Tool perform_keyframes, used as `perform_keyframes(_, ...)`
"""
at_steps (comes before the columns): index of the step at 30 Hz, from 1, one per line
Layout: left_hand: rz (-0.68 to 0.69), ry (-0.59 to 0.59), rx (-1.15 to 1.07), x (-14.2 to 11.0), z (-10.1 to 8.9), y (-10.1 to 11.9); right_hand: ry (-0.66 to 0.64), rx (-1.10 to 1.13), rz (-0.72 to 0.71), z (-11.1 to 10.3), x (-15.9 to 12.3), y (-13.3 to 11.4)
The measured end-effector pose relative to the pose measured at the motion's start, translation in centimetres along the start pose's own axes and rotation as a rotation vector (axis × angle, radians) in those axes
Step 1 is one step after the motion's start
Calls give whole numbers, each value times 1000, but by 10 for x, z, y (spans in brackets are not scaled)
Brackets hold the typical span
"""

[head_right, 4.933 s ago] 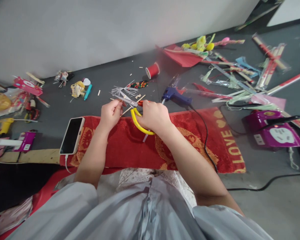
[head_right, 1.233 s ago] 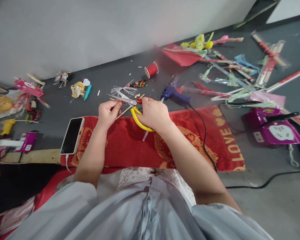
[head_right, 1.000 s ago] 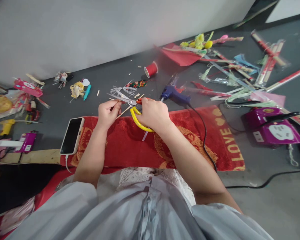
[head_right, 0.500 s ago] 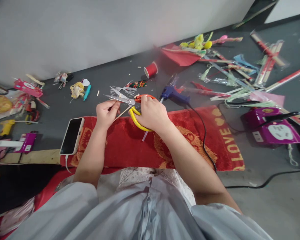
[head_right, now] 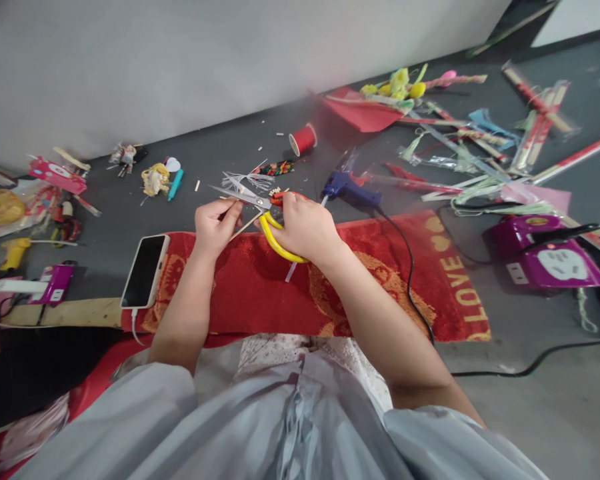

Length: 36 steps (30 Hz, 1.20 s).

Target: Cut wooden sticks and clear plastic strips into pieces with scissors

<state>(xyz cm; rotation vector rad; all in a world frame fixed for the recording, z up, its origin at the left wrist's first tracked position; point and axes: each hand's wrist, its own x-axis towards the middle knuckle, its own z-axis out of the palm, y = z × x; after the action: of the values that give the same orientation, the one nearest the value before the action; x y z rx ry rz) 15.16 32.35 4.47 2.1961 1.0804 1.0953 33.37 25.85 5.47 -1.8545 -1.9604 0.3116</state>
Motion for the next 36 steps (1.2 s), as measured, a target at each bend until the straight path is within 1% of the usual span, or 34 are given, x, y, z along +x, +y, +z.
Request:
perform_keyframes(4,-3,-6,15,0,0,0,7,-29,18,-1,0,-1)
perform_keyframes(9,2,9,49,0,1,-3,-39,-68,50,0,1,-4)
perform_keyframes(18,7,5,42,0,-1,-3,-69,-133,76,0,3,-7)
perform_keyframes(22,8,-33,28,1,-2,0,-75,-119,85,-1,3,-6)
perform_keyframes(28,-38,-75,-10,2,-4,1,-58,-81,93,1,1,-5)
perform_keyframes(36,-191,-253,-277,3,-15,-3,-6,-39,15,5,0,-1)
